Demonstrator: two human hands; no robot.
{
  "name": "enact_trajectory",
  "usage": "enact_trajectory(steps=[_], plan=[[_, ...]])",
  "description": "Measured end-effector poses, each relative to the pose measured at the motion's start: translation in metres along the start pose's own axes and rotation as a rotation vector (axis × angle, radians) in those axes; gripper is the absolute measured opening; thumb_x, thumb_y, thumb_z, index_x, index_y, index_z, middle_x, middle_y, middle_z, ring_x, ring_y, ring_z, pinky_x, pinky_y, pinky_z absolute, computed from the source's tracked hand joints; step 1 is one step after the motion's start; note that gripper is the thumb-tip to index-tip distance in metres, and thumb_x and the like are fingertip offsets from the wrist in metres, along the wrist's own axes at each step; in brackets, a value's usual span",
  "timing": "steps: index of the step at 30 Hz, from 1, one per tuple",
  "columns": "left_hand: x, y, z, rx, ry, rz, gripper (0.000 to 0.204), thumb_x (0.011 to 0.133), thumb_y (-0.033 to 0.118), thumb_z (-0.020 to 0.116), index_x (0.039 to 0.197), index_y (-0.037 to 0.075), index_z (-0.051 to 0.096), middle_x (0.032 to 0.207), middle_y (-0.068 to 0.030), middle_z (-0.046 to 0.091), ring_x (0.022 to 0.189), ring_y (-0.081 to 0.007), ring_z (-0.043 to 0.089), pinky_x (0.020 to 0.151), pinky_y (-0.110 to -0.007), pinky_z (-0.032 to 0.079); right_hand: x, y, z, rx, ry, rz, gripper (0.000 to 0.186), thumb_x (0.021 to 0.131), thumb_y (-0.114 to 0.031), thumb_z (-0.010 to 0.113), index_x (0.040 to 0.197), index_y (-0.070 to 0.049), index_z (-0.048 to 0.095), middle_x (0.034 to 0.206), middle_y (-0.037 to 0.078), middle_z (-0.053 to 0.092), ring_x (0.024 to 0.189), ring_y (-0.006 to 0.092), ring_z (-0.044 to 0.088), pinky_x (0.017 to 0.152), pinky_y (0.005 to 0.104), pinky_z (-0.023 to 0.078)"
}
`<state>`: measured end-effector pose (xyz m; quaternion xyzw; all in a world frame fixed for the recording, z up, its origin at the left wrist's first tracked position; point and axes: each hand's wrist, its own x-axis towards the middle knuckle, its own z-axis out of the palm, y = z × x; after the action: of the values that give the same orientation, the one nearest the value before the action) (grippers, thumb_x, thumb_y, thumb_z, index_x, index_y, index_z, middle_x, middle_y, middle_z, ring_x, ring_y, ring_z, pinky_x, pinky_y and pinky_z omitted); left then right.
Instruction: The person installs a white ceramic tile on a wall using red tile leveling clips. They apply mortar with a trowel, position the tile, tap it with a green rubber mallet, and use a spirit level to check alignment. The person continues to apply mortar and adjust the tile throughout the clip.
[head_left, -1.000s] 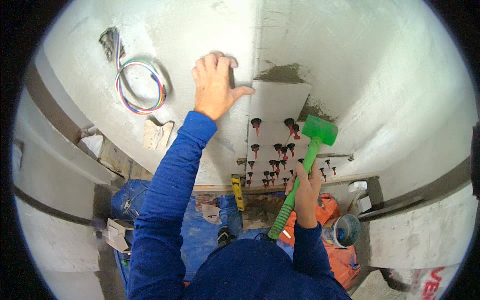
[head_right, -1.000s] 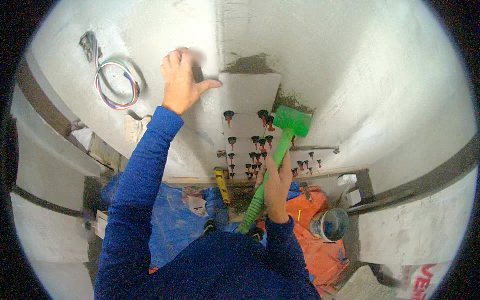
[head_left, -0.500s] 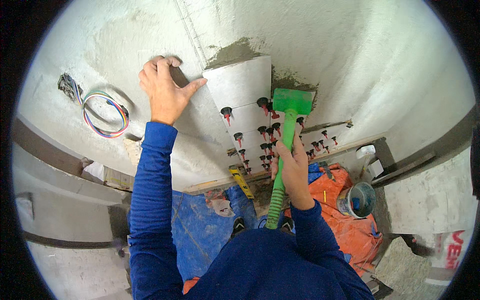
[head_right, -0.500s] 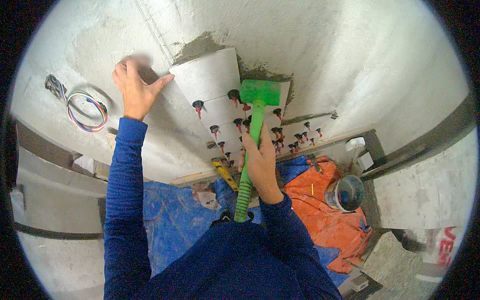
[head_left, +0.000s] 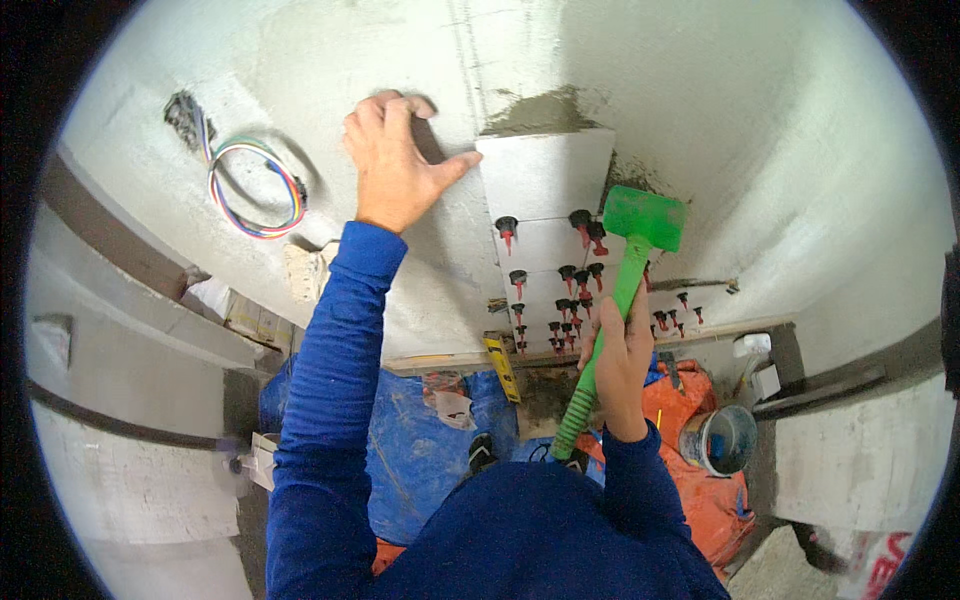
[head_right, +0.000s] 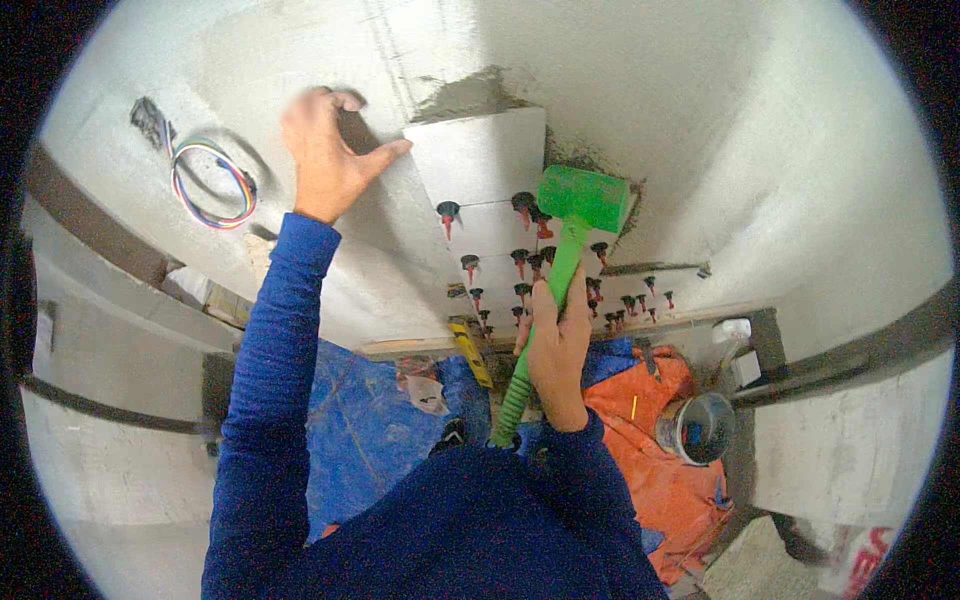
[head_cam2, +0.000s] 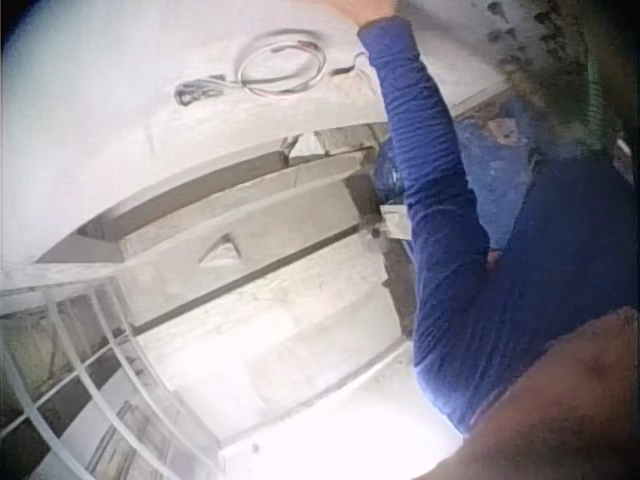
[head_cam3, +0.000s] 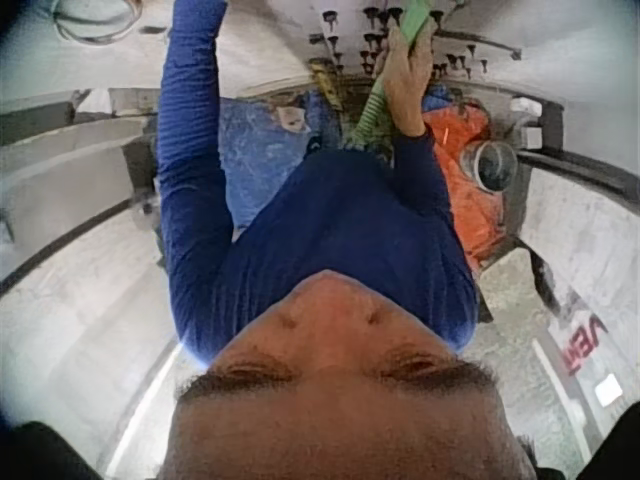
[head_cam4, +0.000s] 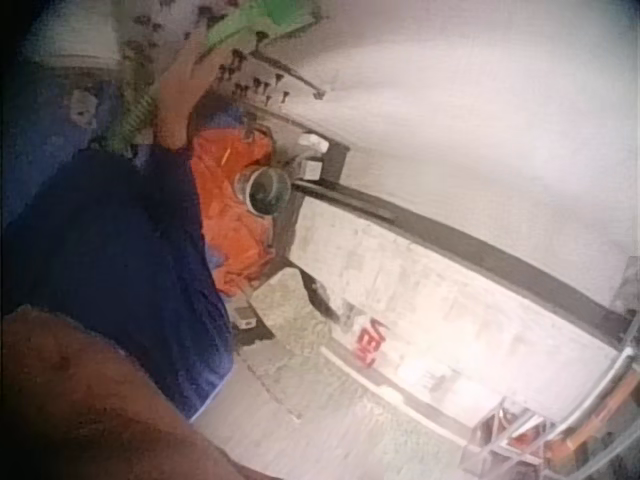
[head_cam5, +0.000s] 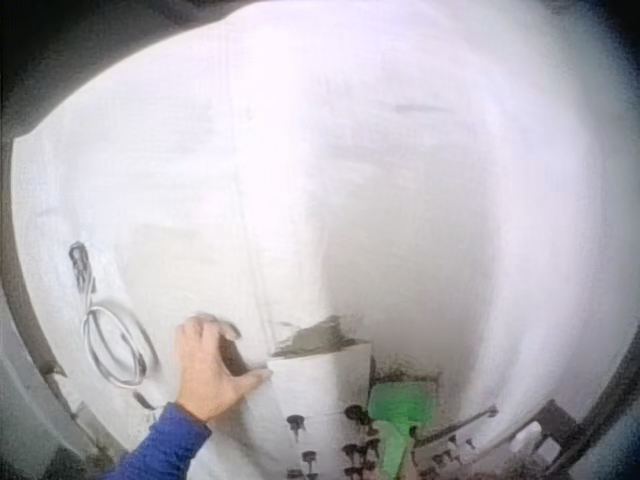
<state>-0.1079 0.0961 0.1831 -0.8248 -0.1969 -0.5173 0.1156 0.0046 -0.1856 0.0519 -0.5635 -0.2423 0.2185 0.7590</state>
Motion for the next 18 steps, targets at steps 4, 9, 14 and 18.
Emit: enact_trajectory(steps=[4,9,14,18], plan=[[-0.001,0.002,-0.001,-0.009,-0.007,-0.037,0.070,0.059,0.037,0.097,0.113,0.014,0.060,0.121,-0.0152,0.051,0.115,-0.0361,0.044,0.102,-0.049,0.036,0.002,0.008,-0.003,-0.254,-0.082,-0.212,0.068,0.104,-0.009,0.060,0.164,-0.003,0.030,0.098,0.008,0.065,0.066,0.0131,0.062,0.059,0.0292,0.053],[0.000,0.005,-0.003,-0.009,0.010,-0.031,0.071,0.058,0.036,0.097,0.115,0.015,0.059,0.121,-0.0140,0.050,0.115,-0.0357,0.044,0.101,-0.049,0.036,0.022,0.017,0.001,-0.642,-0.053,-0.750,0.062,0.099,-0.007,0.067,0.157,0.001,0.044,0.115,0.026,0.070,0.094,0.0349,0.072,0.080,0.0406,0.058],[-0.001,0.005,-0.003,-0.011,-0.010,-0.069,0.073,0.058,0.036,0.098,0.115,0.014,0.058,0.122,-0.0163,0.051,0.116,-0.0371,0.045,0.103,-0.050,0.036,0.039,0.022,0.014,-0.736,-0.132,-0.691,0.059,0.101,-0.001,0.064,0.156,0.006,0.043,0.115,0.026,0.068,0.093,0.0296,0.069,0.079,0.0354,0.055],[0.000,0.005,-0.003,-0.011,0.001,-0.057,0.074,0.058,0.039,0.098,0.116,0.014,0.058,0.121,-0.0161,0.052,0.115,-0.0363,0.045,0.103,-0.049,0.036,0.047,0.027,0.020,-0.780,-0.123,-0.655,0.058,0.101,-0.002,0.063,0.156,0.004,0.044,0.112,0.025,0.068,0.090,0.0294,0.068,0.077,0.0348,0.055]])
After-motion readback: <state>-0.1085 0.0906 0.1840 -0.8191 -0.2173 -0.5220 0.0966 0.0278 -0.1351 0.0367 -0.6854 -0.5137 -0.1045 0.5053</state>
